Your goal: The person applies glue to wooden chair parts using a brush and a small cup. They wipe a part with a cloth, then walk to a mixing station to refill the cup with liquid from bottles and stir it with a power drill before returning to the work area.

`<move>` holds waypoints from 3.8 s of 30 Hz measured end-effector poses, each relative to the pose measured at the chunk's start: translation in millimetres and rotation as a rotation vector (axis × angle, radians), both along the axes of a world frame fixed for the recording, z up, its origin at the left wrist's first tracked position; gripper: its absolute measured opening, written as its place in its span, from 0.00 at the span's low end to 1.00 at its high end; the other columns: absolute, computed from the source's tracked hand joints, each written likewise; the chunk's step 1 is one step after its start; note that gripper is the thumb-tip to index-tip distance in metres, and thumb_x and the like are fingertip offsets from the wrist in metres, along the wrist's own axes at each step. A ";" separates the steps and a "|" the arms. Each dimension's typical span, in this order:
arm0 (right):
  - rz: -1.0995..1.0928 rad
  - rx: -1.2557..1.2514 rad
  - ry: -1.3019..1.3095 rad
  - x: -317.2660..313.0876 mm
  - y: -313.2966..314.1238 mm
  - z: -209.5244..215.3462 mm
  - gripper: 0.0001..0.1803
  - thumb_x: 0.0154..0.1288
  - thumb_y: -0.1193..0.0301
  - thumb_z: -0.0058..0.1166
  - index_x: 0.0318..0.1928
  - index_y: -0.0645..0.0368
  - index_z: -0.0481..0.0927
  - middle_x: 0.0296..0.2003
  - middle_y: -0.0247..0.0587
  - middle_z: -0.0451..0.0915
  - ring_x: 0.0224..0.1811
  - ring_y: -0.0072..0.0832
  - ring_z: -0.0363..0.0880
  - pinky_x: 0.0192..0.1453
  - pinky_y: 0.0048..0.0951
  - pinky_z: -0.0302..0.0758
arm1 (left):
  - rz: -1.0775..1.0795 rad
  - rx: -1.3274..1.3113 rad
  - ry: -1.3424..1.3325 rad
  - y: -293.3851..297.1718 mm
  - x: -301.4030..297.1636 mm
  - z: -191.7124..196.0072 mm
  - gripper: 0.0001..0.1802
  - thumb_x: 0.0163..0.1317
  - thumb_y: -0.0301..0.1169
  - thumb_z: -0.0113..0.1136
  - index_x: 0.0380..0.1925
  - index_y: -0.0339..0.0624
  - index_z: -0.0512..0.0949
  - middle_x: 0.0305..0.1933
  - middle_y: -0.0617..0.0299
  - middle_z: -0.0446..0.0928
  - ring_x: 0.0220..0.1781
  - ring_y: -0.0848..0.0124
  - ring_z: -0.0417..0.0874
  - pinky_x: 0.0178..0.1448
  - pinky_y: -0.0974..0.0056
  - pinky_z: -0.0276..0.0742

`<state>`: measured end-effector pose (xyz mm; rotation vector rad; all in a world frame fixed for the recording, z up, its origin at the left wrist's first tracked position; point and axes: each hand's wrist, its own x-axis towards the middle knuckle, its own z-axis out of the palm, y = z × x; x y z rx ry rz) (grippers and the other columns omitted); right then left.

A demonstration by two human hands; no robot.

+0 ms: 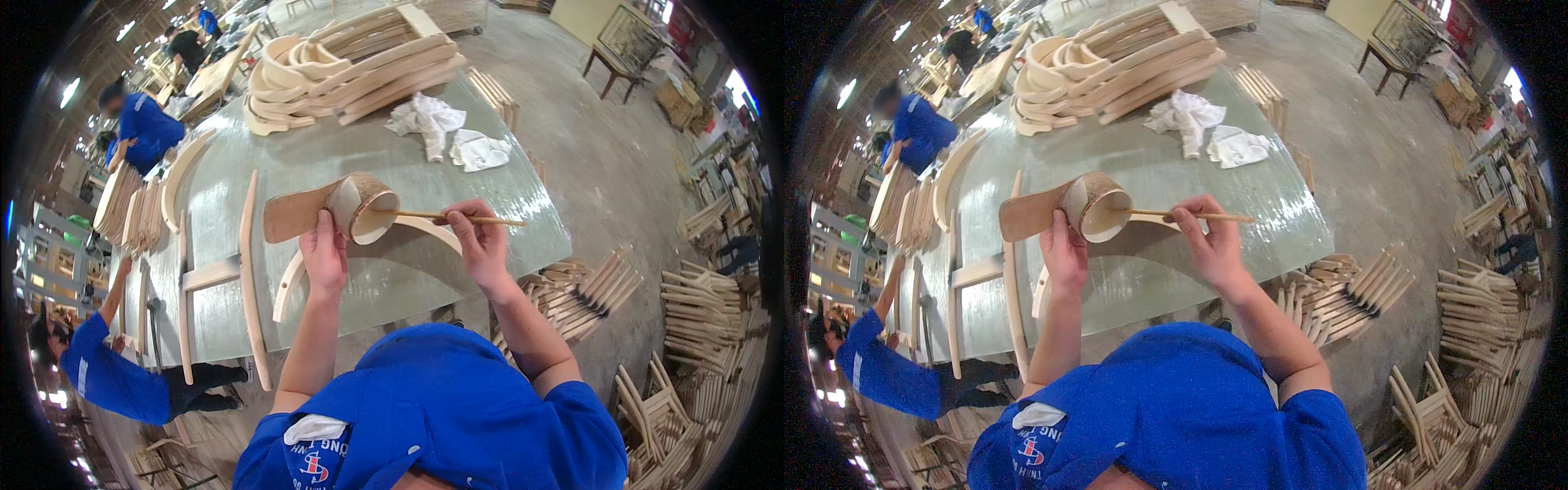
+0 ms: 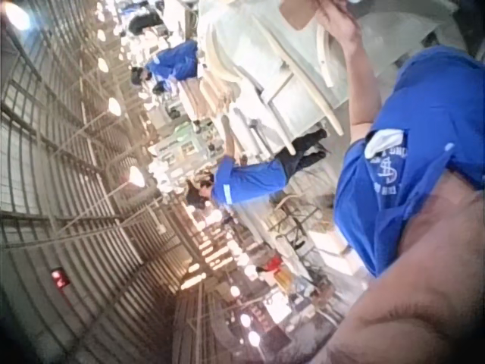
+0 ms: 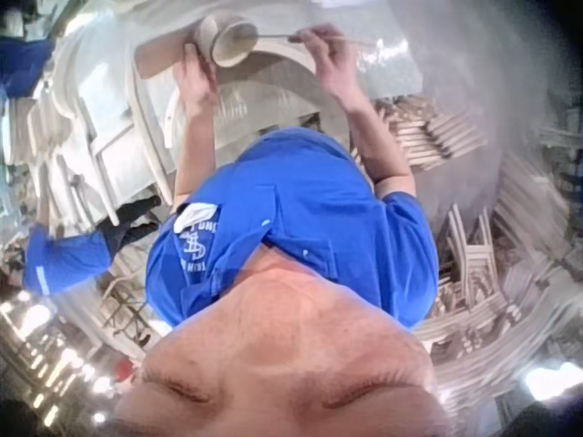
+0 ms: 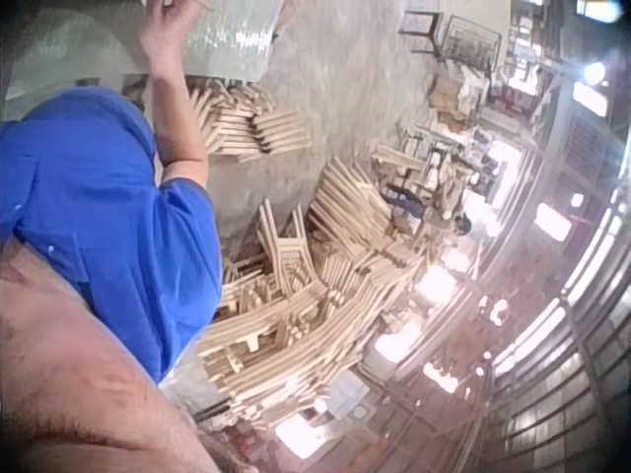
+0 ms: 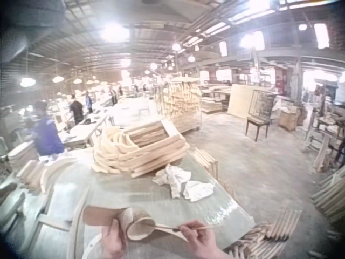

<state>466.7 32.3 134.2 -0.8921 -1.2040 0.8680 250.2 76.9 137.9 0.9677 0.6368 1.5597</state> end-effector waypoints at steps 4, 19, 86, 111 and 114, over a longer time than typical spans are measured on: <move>0.142 -0.013 0.245 -54.6 -1.8 5.6 0.08 0.67 0.71 0.46 0.36 0.64 0.73 0.32 0.40 0.79 0.36 0.21 0.75 0.41 0.23 0.72 | 0.094 0.055 0.012 -14.3 -48.6 5.4 0.17 0.69 0.35 0.41 0.53 0.37 0.66 0.52 0.58 0.72 0.52 0.71 0.74 0.52 0.66 0.74; 0.267 -0.215 0.615 -211.8 -2.7 -7.5 0.08 0.68 0.67 0.44 0.34 0.59 0.71 0.28 0.42 0.79 0.28 0.25 0.77 0.34 0.25 0.73 | 0.237 -0.043 -0.136 -50.0 -192.5 -9.5 0.19 0.69 0.38 0.40 0.55 0.42 0.63 0.55 0.59 0.70 0.56 0.67 0.73 0.55 0.59 0.74; 0.508 0.083 -0.973 -320.5 51.6 -37.9 0.08 0.60 0.70 0.47 0.32 0.63 0.69 0.25 0.53 0.75 0.31 0.50 0.74 0.35 0.41 0.70 | 0.191 -0.693 -0.308 -115.0 -273.7 -160.4 0.25 0.68 0.50 0.33 0.50 0.42 0.68 0.45 0.58 0.75 0.41 0.65 0.80 0.39 0.58 0.81; 0.455 0.082 0.235 -164.4 -32.7 38.8 0.05 0.67 0.74 0.45 0.34 0.63 0.69 0.32 0.44 0.77 0.32 0.25 0.77 0.39 0.26 0.76 | 0.495 0.311 -0.025 -119.9 -151.6 -1.6 0.18 0.69 0.34 0.40 0.54 0.34 0.64 0.56 0.55 0.69 0.57 0.68 0.71 0.61 0.63 0.66; 0.366 0.039 0.372 -128.8 -35.9 30.0 0.06 0.67 0.72 0.45 0.34 0.62 0.69 0.29 0.44 0.77 0.31 0.26 0.77 0.37 0.26 0.76 | 0.472 0.396 0.031 -114.6 -106.9 8.0 0.18 0.70 0.34 0.39 0.54 0.35 0.64 0.56 0.55 0.69 0.58 0.68 0.70 0.62 0.62 0.66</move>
